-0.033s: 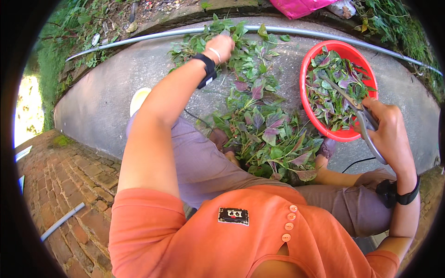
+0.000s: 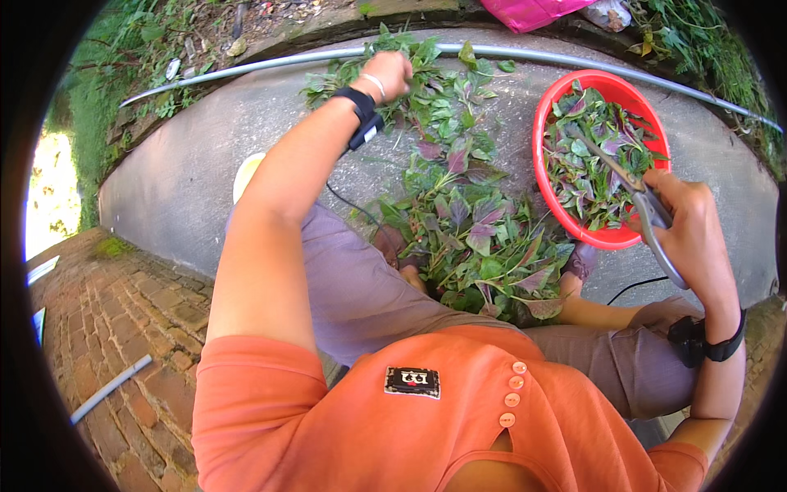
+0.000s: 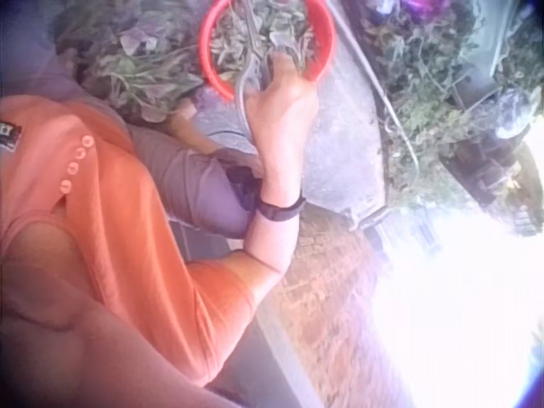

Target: The person trims leaves from plant stems using shears and places the leaves into a red bowl.

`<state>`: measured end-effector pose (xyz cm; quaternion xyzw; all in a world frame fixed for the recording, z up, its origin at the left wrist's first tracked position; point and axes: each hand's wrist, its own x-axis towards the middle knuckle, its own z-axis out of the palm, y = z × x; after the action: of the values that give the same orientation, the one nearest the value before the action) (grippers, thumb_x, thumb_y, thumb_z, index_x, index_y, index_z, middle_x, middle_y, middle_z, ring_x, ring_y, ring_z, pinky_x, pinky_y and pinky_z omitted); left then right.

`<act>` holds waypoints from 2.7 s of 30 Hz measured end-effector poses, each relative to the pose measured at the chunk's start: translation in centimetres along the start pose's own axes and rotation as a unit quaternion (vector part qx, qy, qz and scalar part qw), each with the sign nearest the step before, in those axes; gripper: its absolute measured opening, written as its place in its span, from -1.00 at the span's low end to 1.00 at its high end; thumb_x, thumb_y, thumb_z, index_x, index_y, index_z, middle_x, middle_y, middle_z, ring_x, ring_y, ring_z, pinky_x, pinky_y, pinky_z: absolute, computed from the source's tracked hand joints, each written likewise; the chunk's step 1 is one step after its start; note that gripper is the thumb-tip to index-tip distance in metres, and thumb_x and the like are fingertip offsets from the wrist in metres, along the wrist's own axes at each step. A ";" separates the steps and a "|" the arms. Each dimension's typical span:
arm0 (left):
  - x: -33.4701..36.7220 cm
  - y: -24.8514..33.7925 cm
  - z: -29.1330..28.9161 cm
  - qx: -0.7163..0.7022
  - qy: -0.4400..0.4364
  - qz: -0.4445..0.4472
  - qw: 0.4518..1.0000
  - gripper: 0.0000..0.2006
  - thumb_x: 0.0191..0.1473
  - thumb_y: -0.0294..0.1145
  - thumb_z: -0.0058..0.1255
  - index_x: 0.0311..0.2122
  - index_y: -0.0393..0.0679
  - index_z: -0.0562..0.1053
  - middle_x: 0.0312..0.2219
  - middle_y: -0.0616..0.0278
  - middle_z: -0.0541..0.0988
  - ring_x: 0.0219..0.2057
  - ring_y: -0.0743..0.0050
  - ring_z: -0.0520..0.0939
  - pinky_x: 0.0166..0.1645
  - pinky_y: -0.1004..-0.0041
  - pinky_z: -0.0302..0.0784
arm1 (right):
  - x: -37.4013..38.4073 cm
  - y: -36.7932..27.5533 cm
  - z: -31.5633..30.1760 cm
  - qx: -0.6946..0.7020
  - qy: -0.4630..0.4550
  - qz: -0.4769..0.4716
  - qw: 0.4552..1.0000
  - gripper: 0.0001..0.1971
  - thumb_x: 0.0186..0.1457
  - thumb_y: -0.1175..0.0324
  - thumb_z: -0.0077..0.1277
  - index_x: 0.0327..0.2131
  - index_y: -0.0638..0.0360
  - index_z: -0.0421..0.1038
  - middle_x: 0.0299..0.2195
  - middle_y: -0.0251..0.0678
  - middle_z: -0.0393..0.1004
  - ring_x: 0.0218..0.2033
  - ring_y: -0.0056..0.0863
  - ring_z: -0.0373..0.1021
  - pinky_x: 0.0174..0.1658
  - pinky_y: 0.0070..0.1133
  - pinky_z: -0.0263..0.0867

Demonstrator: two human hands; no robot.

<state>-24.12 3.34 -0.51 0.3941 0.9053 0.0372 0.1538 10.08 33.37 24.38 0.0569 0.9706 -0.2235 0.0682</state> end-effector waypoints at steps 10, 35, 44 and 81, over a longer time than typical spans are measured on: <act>-11.2 0.2 -15.6 -0.275 0.265 -0.098 0.919 -0.79 0.07 -0.35 0.21 -0.16 -0.08 0.61 -0.43 0.42 0.63 -0.46 0.73 0.54 -0.35 0.61 0.49 | -0.5 -1.8 -0.7 0.016 0.063 -0.083 0.994 -0.72 -0.25 0.54 0.19 -0.35 0.37 0.45 -0.63 0.06 0.36 -0.62 -0.12 0.37 -0.46 -0.38 0.26; -7.2 16.2 -13.8 -0.851 -0.060 0.261 0.451 -0.71 0.30 -0.38 -0.13 0.07 -0.22 0.38 -0.01 0.15 0.53 0.03 0.31 0.54 0.16 0.14 0.43 | 5.2 -6.5 2.3 0.525 0.053 0.036 0.849 -0.67 -0.02 0.39 0.27 -0.15 0.23 0.48 -0.49 -0.50 0.46 -0.53 -0.78 0.34 -0.52 -0.73 0.23; -9.1 17.2 -11.9 -0.868 0.010 0.054 0.494 -0.79 0.26 -0.38 -0.11 -0.05 -0.18 0.41 -0.12 0.16 0.53 -0.13 0.28 0.56 -0.04 0.17 0.56 | 5.8 -5.1 3.2 0.587 0.142 0.040 0.796 -0.68 -0.08 0.51 0.22 -0.20 0.26 0.42 -0.53 -0.41 0.44 -0.68 -0.67 0.34 -0.64 -0.67 0.30; -12.3 22.1 -10.1 -0.839 -0.136 0.084 0.520 -0.74 0.18 -0.41 0.06 -0.02 -0.13 0.48 -0.17 0.34 0.57 -0.19 0.59 0.56 -0.26 0.42 0.59 | 3.5 -5.1 3.8 0.553 0.116 -0.001 0.825 -0.54 -0.08 0.57 0.22 -0.03 0.25 0.41 -0.30 -0.39 0.49 -0.29 -0.67 0.42 -0.15 -0.68 0.37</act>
<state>-3.82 10.10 16.27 0.1567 0.3855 0.7384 0.5306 6.33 27.43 22.64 0.1100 0.6852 -0.7146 -0.0882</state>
